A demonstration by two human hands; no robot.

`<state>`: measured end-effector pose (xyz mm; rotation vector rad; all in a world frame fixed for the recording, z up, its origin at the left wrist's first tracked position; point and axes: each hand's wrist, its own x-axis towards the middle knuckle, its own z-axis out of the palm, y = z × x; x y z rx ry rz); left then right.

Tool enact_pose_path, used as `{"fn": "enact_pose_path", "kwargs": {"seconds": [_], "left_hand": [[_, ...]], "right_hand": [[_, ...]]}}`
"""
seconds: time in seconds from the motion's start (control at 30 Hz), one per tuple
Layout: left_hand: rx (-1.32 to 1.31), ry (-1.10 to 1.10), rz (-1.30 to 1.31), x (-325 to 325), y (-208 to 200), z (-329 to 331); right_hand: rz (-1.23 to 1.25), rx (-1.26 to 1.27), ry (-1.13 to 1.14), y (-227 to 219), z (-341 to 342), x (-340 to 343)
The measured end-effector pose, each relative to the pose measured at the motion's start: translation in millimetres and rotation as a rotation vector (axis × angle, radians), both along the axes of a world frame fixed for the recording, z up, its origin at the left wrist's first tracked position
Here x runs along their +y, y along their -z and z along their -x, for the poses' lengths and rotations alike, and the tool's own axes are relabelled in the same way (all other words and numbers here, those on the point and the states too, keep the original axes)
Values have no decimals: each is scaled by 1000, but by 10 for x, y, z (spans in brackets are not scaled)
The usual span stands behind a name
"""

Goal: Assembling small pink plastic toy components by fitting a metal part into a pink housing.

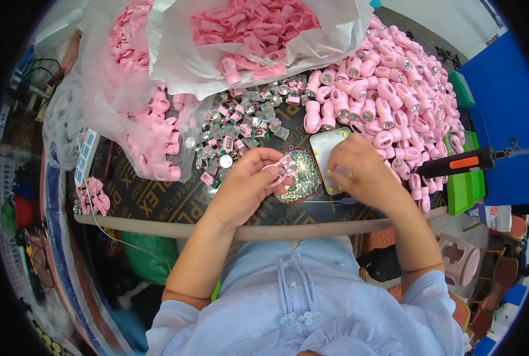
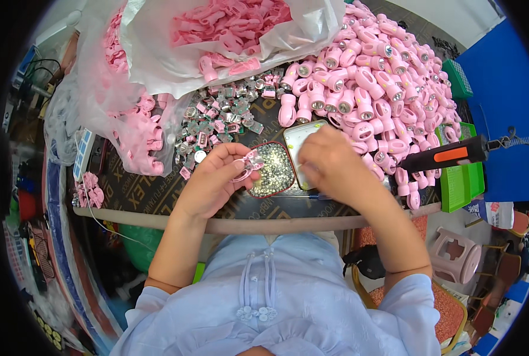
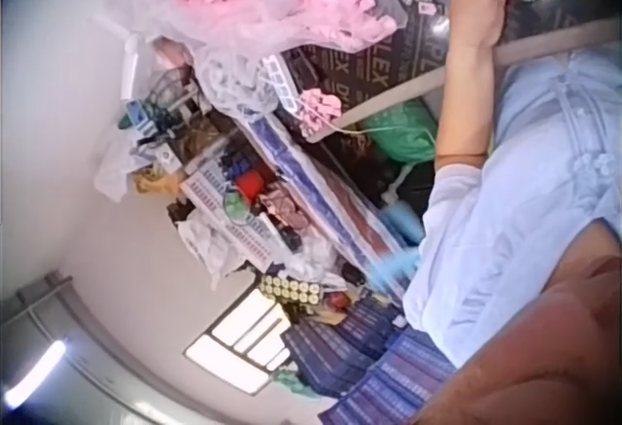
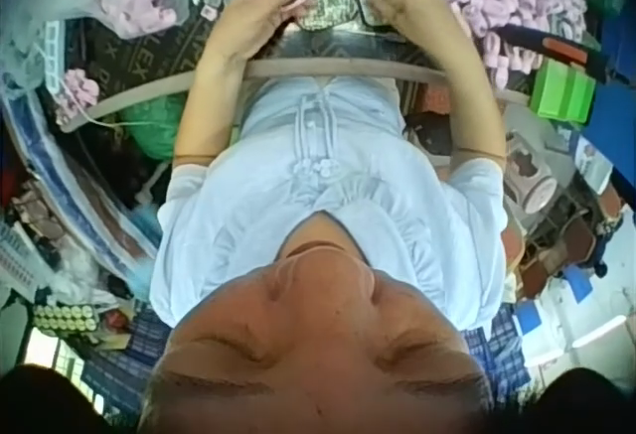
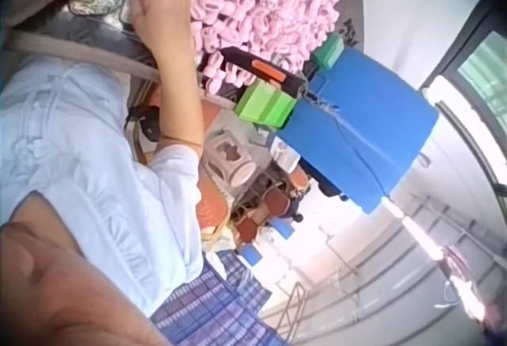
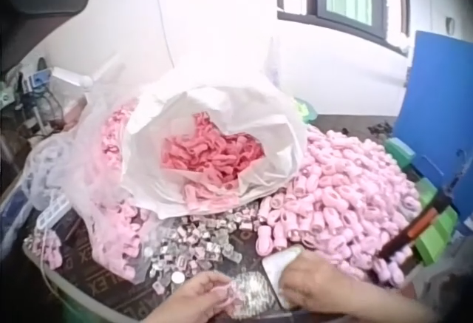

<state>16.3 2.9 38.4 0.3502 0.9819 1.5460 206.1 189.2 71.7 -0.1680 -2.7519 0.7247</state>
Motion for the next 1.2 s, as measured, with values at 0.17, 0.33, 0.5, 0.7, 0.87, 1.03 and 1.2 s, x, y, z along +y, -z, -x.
{"fn": "enact_pose_path", "kwargs": {"seconds": [0.17,0.33,0.5,0.7,0.87,1.03,1.2], "left_hand": [[188,66,76,64,-68,-65],[299,51,56,56,-74,-72],[337,21,53,51,-74,-62],[284,-21,54,58,-59,-52],[26,-41,30,55,1,56],[137,-121,-6,56,38,117],[255,-164,-45,50,88,222]], "right_hand": [[104,166,-98,-179,280,-308],[-81,139,-96,-255,379,-418],[-76,179,-71,-228,408,-460],[-246,172,-107,-173,444,-506],[-248,334,-16,-4,477,-576],[-238,288,-36,-31,555,-539],[7,359,-91,-67,734,-370]]}}
